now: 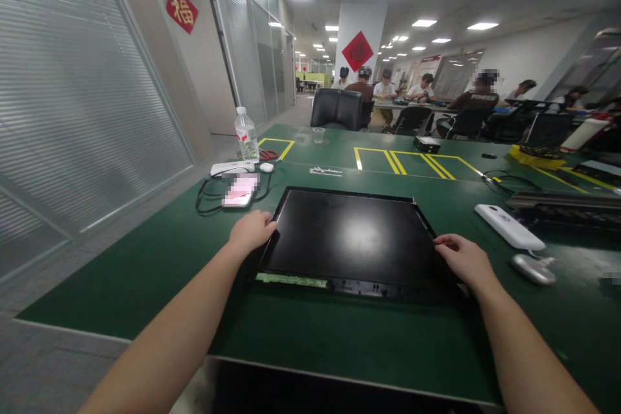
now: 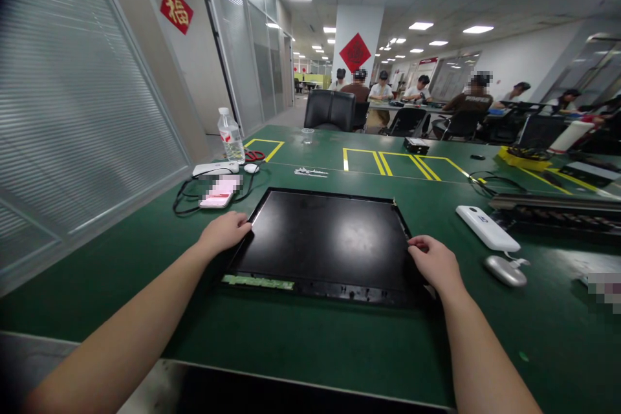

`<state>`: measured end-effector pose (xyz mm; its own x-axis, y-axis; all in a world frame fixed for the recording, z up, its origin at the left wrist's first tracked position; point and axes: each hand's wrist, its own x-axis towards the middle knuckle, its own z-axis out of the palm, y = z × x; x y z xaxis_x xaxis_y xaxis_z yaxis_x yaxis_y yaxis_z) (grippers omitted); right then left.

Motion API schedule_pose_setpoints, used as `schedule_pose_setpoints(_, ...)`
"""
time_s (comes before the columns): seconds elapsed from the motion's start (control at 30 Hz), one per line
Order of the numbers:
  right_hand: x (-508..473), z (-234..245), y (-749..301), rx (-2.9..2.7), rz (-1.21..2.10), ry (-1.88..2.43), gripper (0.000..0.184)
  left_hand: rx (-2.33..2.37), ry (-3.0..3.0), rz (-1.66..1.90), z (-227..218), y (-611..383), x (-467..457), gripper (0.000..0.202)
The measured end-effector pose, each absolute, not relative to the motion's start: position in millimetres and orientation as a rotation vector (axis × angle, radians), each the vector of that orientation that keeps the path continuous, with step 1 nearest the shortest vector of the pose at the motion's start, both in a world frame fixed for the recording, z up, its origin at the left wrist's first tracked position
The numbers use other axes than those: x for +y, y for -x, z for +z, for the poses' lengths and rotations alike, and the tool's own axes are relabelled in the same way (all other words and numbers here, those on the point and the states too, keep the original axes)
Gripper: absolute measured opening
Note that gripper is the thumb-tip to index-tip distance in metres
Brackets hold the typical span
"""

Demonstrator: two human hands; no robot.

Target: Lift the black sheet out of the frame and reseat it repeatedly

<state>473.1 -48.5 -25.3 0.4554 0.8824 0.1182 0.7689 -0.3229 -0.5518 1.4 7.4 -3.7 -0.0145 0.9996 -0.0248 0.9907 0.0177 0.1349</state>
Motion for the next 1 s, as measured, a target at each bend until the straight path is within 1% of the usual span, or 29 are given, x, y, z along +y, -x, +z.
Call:
schedule_pose_setpoints(0.33,-48,-28,-479,-1.397,0.246,2.150,0.024,2.164,-1.974,0.421,-3,0,9,0.023)
schedule_pose_setpoints(0.6,-47,-29,-478,-1.418,0.262,2.186,0.028,1.940,-1.800,0.826,-4,1,10,0.024)
schedule_pose_setpoints(0.87,-48,-26,-478,-1.402,0.254,2.189,0.026,1.777,-1.289,1.120,7,-11,5,0.017)
schedule_pose_setpoints(1.0,-49,-26,-478,-1.399,0.259,2.176,0.026,1.675,-1.051,1.151,5,-12,8,0.025)
